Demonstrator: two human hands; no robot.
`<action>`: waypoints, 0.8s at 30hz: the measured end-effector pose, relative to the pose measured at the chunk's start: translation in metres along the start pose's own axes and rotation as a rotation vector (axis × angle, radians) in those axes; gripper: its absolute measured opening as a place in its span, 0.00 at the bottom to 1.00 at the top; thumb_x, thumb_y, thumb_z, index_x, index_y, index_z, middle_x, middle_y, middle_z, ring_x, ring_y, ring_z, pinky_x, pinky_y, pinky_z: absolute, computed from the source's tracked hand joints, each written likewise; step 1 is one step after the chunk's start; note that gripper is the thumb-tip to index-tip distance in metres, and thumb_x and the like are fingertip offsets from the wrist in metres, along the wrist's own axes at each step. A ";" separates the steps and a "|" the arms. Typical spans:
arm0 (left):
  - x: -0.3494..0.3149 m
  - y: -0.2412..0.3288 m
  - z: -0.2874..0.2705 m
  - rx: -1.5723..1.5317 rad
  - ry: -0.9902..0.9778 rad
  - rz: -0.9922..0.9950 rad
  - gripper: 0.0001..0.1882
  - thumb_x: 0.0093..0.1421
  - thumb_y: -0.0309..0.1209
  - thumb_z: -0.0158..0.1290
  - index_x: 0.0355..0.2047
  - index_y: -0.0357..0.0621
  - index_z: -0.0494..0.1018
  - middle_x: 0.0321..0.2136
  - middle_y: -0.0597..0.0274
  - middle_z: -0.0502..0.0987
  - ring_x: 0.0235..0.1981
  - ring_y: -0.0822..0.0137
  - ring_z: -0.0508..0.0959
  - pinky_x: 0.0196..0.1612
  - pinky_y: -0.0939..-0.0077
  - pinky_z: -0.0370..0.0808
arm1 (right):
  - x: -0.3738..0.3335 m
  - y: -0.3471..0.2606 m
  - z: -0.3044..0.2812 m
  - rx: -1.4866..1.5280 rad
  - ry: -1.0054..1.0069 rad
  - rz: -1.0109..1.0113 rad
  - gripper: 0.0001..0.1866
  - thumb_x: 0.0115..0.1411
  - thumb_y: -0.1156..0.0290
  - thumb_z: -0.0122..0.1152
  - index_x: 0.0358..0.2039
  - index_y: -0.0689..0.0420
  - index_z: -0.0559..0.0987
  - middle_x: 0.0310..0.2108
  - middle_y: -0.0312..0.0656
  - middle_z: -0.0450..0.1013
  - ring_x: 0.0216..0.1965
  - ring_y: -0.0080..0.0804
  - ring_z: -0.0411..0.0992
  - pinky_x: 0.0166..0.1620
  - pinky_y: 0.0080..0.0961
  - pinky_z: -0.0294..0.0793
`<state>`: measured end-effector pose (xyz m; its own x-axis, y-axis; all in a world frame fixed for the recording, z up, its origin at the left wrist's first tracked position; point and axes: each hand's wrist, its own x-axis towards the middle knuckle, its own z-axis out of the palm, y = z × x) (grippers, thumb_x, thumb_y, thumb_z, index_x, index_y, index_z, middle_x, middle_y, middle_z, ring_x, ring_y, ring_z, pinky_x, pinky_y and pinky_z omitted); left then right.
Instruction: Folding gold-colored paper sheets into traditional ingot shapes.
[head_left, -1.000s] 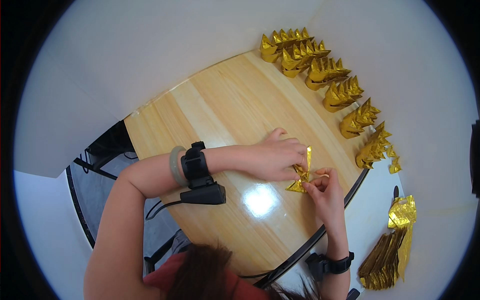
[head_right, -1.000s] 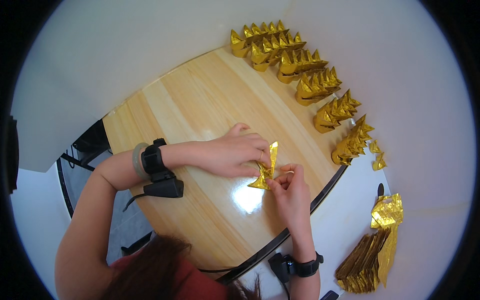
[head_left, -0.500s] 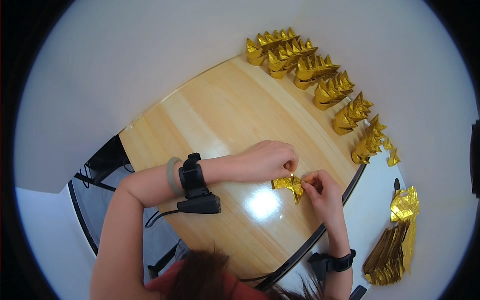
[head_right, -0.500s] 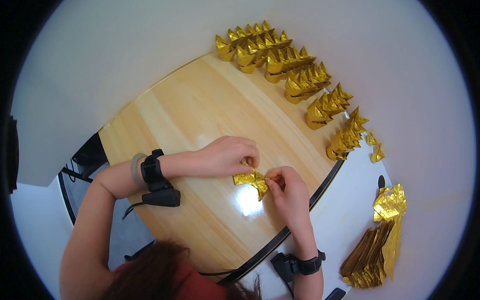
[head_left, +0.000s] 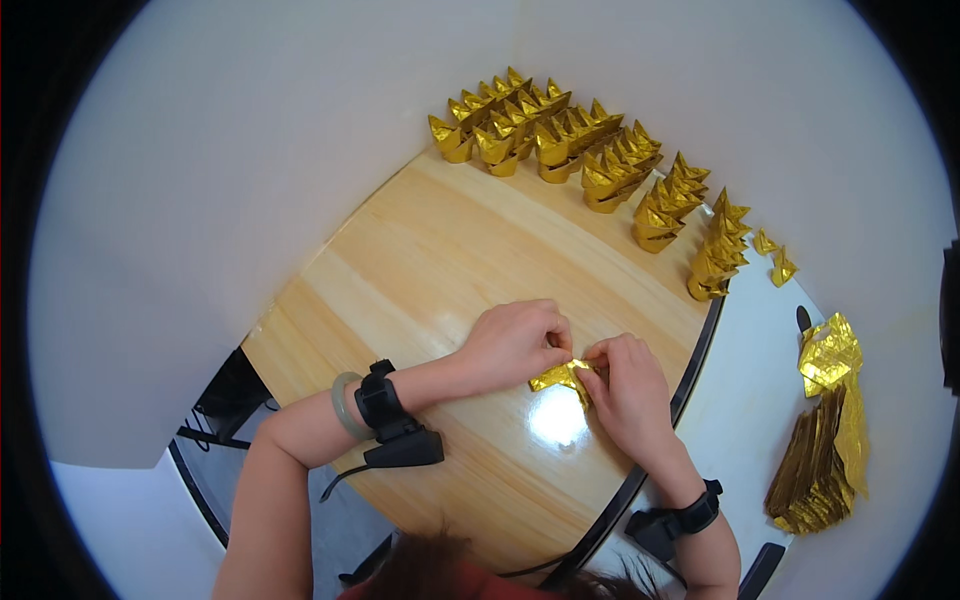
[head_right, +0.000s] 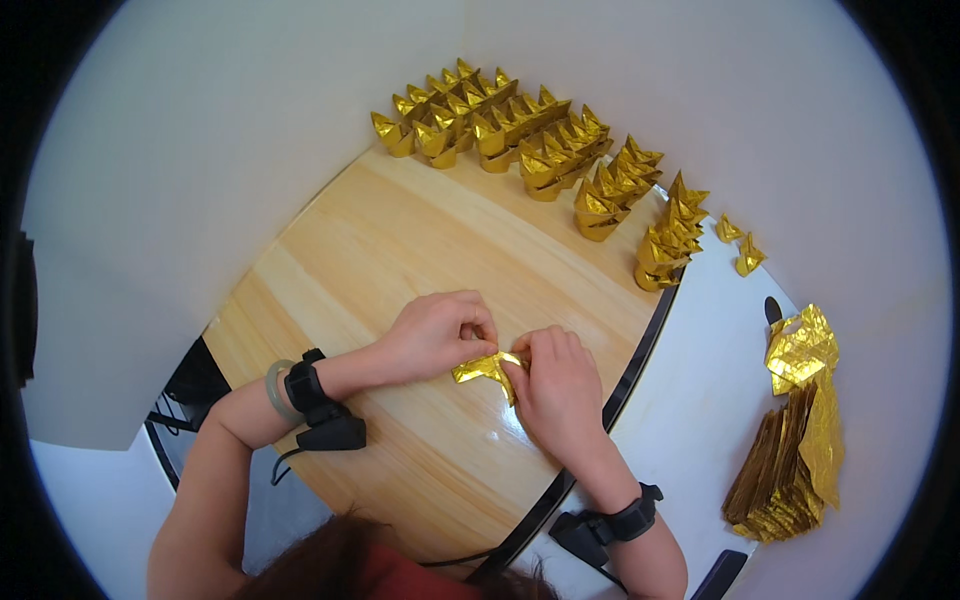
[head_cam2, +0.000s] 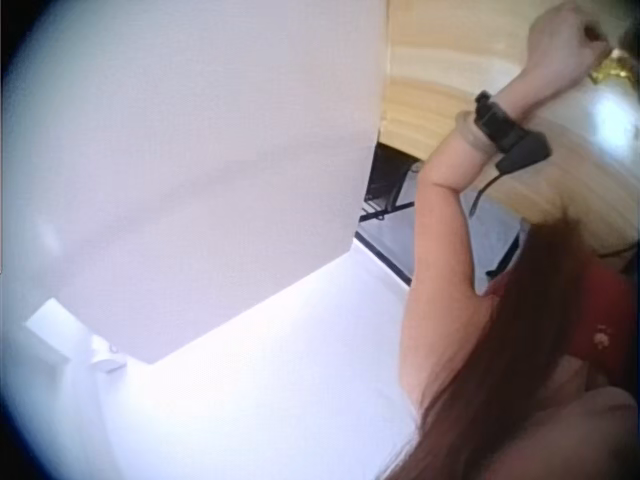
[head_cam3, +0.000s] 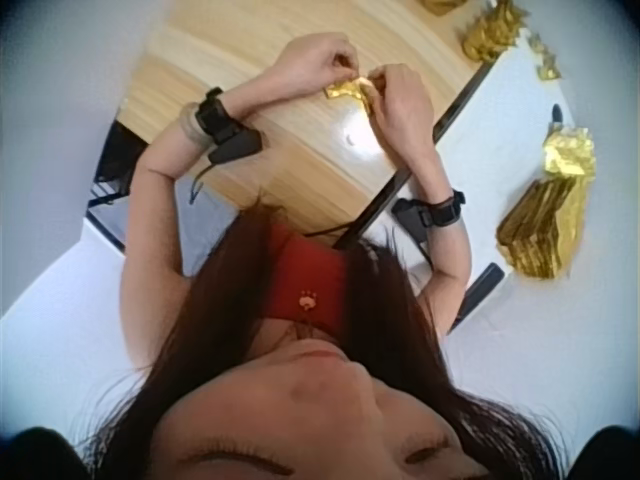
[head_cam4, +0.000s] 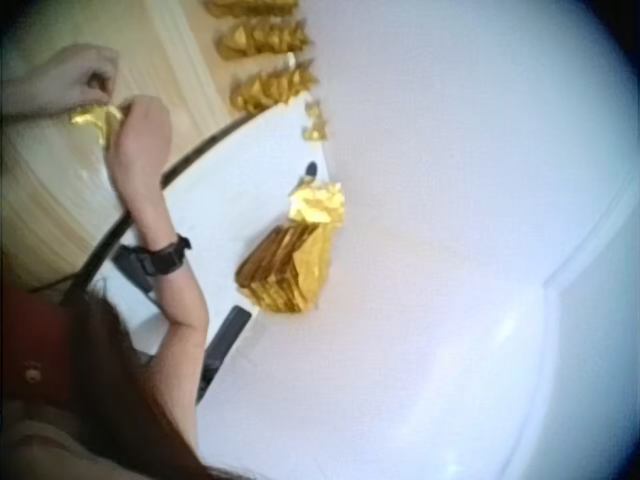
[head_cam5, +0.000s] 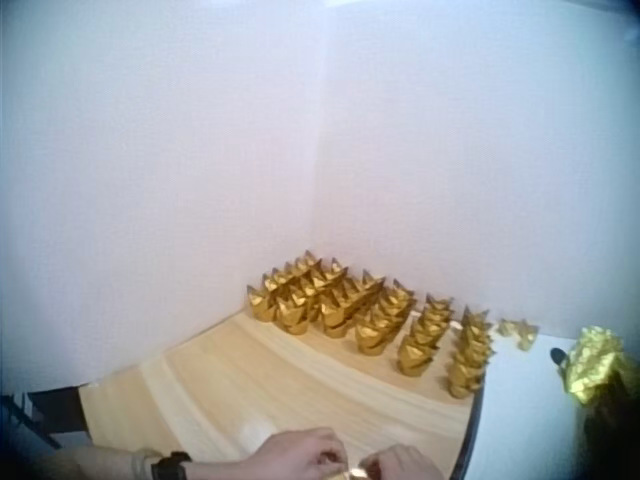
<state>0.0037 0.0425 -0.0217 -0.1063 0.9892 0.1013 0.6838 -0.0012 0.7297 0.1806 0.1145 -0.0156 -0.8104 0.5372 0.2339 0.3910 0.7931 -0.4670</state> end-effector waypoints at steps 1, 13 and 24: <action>0.001 0.000 0.001 0.007 -0.010 0.005 0.06 0.49 0.31 0.59 0.24 0.43 0.76 0.25 0.61 0.73 0.25 0.66 0.76 0.28 0.74 0.70 | 0.000 0.000 0.000 0.005 0.009 0.008 0.11 0.52 0.69 0.61 0.33 0.57 0.71 0.30 0.42 0.67 0.34 0.41 0.67 0.36 0.34 0.65; 0.000 0.002 0.000 0.024 0.028 -0.012 0.06 0.48 0.29 0.59 0.22 0.41 0.74 0.24 0.57 0.73 0.25 0.62 0.76 0.28 0.70 0.70 | -0.013 -0.001 -0.010 -0.174 -0.084 -0.089 0.22 0.50 0.61 0.64 0.41 0.56 0.69 0.37 0.40 0.66 0.41 0.39 0.64 0.43 0.33 0.61; 0.000 -0.008 0.001 -0.077 -0.012 0.069 0.04 0.49 0.26 0.57 0.27 0.43 0.74 0.27 0.61 0.74 0.28 0.65 0.76 0.30 0.73 0.71 | -0.012 -0.007 -0.031 0.160 -0.084 0.018 0.28 0.48 0.64 0.67 0.48 0.55 0.69 0.45 0.43 0.67 0.46 0.42 0.66 0.47 0.32 0.67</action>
<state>-0.0010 0.0431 -0.0286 -0.0514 0.9881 0.1452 0.6317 -0.0804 0.7710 0.2013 0.1116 0.0117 -0.8402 0.5195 0.1556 0.3365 0.7244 -0.6017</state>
